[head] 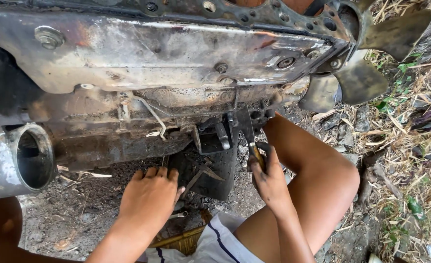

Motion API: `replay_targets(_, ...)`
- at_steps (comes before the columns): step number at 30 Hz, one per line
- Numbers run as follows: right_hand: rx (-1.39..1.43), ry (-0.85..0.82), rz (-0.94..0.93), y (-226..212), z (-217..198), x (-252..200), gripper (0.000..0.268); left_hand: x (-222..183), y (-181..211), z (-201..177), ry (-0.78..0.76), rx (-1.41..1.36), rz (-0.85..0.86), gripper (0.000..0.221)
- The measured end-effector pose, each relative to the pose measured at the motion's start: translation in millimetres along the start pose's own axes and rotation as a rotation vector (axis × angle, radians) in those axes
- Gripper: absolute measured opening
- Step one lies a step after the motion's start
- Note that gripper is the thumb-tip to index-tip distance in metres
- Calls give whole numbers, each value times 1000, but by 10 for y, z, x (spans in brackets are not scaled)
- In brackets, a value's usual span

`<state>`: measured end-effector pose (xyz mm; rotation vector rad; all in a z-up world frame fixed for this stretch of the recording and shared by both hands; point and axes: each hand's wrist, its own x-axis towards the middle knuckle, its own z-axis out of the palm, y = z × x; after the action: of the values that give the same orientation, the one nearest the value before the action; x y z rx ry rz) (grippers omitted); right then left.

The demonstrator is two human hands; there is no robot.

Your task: Scraping grime and gasket material from an engine block using a hand tool

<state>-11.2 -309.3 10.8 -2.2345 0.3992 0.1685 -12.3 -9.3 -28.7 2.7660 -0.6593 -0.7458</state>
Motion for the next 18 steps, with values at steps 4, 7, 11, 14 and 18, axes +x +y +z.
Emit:
replay_targets(4, -170, 24, -61, -96, 44, 227, 20, 3, 22, -21, -3, 15, -13, 35)
replay_targets(7, -284, 57, -56, -150, 80, 344, 32, -2, 37, -1, 21, 9, -33, 36)
replay_targets(11, -328, 59, -49, -185, 150, 351, 37, -31, 83, -35, -11, -8, -40, 30)
replay_targets(14, -375, 82, 2, -187, 256, 319, 39, -64, 101, -73, -42, 7, -27, 34)
replay_targets(18, -387, 83, 94, -500, 430, 186, 25, -115, 98, -89, 19, -23, -14, 30)
